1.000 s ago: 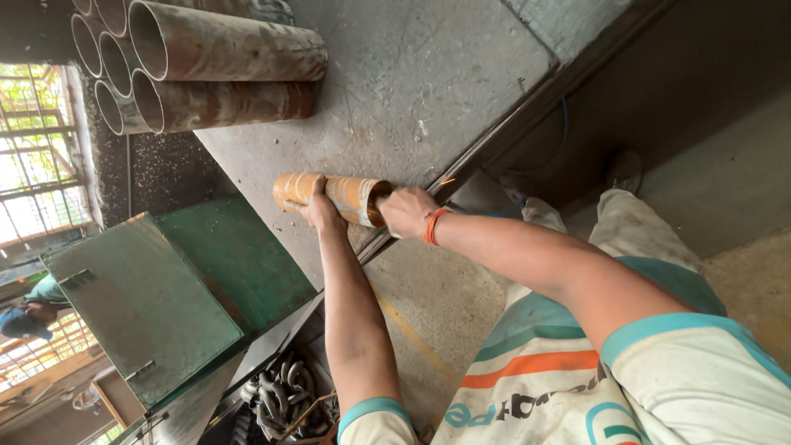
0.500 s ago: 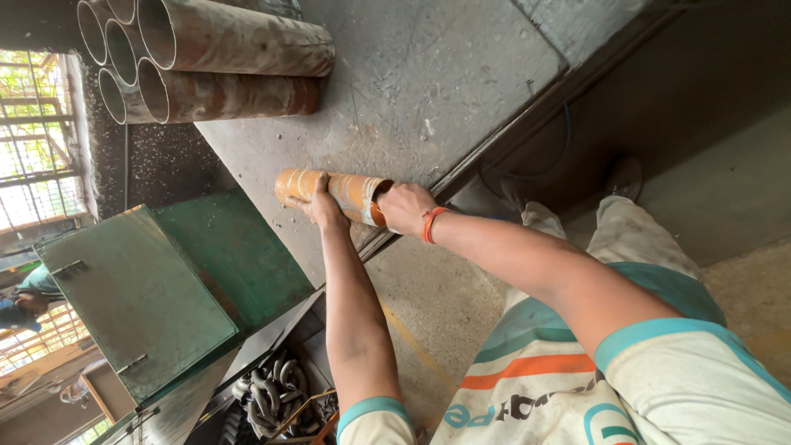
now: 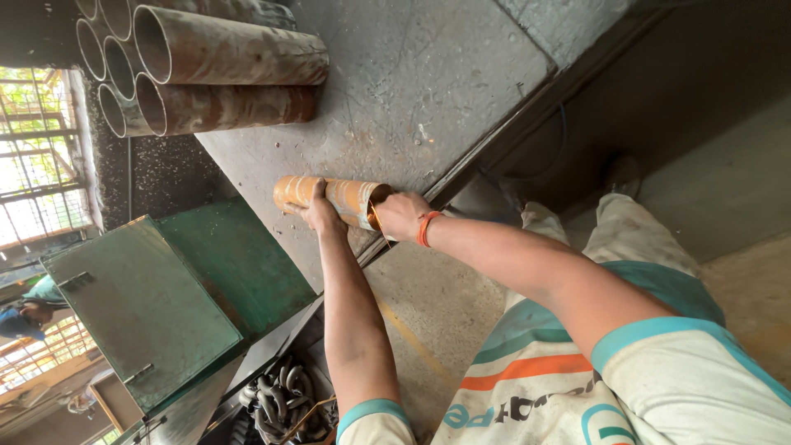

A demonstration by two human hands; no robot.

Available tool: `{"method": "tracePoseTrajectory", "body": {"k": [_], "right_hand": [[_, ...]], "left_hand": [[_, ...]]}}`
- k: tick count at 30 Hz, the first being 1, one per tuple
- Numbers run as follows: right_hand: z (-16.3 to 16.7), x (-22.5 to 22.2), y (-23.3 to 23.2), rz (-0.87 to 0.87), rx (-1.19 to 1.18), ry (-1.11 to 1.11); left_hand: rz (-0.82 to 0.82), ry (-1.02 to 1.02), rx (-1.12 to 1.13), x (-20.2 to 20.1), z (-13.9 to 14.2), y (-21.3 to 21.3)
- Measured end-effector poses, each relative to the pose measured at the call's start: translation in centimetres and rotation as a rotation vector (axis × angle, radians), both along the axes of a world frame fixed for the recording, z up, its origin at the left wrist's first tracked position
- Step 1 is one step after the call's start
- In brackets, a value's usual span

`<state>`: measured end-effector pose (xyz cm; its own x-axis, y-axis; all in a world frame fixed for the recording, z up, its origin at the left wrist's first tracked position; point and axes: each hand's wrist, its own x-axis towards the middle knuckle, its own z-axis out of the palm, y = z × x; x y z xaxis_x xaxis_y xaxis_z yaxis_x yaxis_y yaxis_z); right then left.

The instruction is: The person holds a steel pipe against the workbench and uses a pneumatic die grinder to grind the inside edge of the pipe end, producing sparks. They rotate the pipe to grind around the rim, set the finished pipe aside, pick another pipe from the stack, and repeat the grinding on each pipe end.

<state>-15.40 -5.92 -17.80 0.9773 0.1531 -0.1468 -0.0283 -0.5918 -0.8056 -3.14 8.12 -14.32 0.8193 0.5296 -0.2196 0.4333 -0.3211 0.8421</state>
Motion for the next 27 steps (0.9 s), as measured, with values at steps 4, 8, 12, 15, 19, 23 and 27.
{"method": "tracePoseTrajectory", "body": {"k": [4,8,12,15,19,23,27], "right_hand": [[0.0,-0.1,0.0,-0.028,0.073,-0.009],[-0.2,0.2,0.3,-0.038,0.040,-0.011],[-0.2,0.1,0.5,-0.016,0.003,0.032],[-0.2,-0.2,0.6,0.014,0.047,0.078],[0.0,-0.3,-0.2,-0.025,0.023,0.040],[0.3,-0.9,-0.7,0.019,0.093,0.105],[0.5,-1.1,-0.7,0.016,0.108,0.094]], "left_hand": [[0.005,0.012,-0.016,0.0,-0.1,0.0],[-0.017,-0.023,-0.021,0.0,-0.1,0.0],[-0.004,0.015,-0.009,-0.1,0.0,-0.1],[0.015,0.028,-0.034,-0.2,0.1,0.0],[0.001,0.006,0.005,-0.1,0.1,0.1],[-0.012,0.016,0.002,-0.1,0.1,0.3],[-0.001,0.036,0.052,-0.1,0.2,0.1]]}}
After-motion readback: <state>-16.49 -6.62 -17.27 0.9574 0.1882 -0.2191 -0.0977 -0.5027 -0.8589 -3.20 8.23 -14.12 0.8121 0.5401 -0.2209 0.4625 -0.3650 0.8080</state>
